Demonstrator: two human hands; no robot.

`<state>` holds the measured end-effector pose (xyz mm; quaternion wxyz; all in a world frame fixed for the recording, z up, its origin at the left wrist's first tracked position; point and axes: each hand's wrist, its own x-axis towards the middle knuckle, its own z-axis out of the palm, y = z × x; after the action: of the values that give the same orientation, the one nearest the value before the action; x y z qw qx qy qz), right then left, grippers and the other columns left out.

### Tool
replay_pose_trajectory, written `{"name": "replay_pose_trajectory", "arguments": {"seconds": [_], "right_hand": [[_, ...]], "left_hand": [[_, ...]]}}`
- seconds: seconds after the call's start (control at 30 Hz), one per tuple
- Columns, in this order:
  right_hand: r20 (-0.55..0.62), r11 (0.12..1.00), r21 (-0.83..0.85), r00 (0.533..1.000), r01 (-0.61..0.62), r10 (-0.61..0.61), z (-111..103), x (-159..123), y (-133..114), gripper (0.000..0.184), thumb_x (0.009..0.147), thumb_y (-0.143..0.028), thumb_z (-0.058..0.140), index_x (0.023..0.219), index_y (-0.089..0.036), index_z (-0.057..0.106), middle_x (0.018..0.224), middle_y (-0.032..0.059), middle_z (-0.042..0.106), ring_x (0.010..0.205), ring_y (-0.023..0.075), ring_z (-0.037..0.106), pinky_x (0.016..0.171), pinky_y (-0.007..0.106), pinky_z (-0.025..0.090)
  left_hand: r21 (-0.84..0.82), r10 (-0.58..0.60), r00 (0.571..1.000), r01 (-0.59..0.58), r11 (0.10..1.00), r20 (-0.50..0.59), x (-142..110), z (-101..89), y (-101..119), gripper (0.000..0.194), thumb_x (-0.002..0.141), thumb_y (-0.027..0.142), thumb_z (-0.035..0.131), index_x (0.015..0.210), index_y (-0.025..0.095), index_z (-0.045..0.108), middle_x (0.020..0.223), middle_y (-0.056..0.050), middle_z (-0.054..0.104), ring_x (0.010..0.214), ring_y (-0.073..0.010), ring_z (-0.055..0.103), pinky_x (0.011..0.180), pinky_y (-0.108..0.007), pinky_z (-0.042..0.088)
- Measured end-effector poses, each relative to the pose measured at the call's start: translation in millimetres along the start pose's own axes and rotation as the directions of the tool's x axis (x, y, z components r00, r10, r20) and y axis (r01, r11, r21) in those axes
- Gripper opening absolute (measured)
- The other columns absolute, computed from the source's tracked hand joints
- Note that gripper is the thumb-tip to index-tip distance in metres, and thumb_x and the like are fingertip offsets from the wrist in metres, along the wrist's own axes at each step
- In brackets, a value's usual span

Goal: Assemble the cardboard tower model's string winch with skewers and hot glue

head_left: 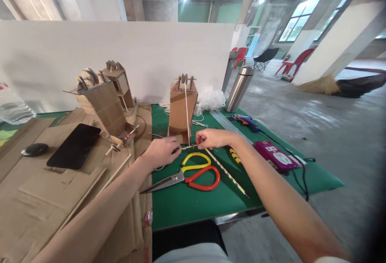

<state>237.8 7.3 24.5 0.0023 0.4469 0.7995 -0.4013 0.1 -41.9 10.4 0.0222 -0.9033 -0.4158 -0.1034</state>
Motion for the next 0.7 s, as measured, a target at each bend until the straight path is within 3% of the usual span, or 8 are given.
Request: {"name": "replay_pose_trajectory", "arguments": {"seconds": [0.17, 0.33, 0.5, 0.7], "right_hand": [[0.016, 1.0, -0.029, 1.0, -0.011, 0.011, -1, -2, -3, 0.015, 0.077, -0.031, 0.052, 0.083, -0.017, 0.055, 0.077, 0.0024, 0.061, 0.052, 0.0092, 0.05, 0.039, 0.019, 0.031], [0.012, 0.999, -0.043, 1.0, 0.011, -0.01, 0, 2, 3, 0.012, 0.075, -0.026, 0.055, 0.083, -0.018, 0.054, 0.072, 0.0008, 0.058, 0.054, 0.009, 0.05, 0.041, 0.018, 0.033], [-0.001, 0.999, -0.043, 1.0, 0.008, -0.008, 0, 4, 7, 0.015, 0.075, -0.031, 0.057, 0.083, -0.018, 0.053, 0.066, -0.0008, 0.053, 0.054, 0.0099, 0.048, 0.038, 0.017, 0.032], [0.028, 0.998, -0.059, 0.999, -0.024, 0.026, -1, 0, 1, 0.025, 0.076, -0.035, 0.054, 0.092, -0.017, 0.057, 0.078, 0.0028, 0.059, 0.058, 0.0107, 0.051, 0.041, 0.017, 0.035]], "left_hand": [[0.037, 0.012, 1.0, -0.011, 0.999, -0.012, 1, 1.5, -1, 0.02, 0.088, 0.033, 0.046, 0.087, 0.024, 0.065, 0.087, -0.003, 0.064, 0.08, -0.0182, 0.062, 0.055, -0.025, 0.041], [0.03, 0.017, 0.999, -0.016, 0.999, -0.04, 1, 0.1, -1, 0.015, 0.086, 0.032, 0.05, 0.09, 0.025, 0.062, 0.091, -0.003, 0.065, 0.088, -0.0193, 0.06, 0.058, -0.026, 0.043], [0.058, 0.013, 0.999, -0.011, 0.998, -0.041, 0, -0.3, 1, 0.021, 0.089, 0.035, 0.046, 0.097, 0.025, 0.061, 0.09, -0.002, 0.068, 0.084, -0.0187, 0.062, 0.058, -0.027, 0.042], [0.107, 0.039, 0.997, -0.031, 0.994, -0.067, 1, 1.2, 1, 0.022, 0.09, 0.031, 0.043, 0.086, 0.023, 0.063, 0.087, -0.002, 0.065, 0.086, -0.0171, 0.06, 0.054, -0.025, 0.039]]}}
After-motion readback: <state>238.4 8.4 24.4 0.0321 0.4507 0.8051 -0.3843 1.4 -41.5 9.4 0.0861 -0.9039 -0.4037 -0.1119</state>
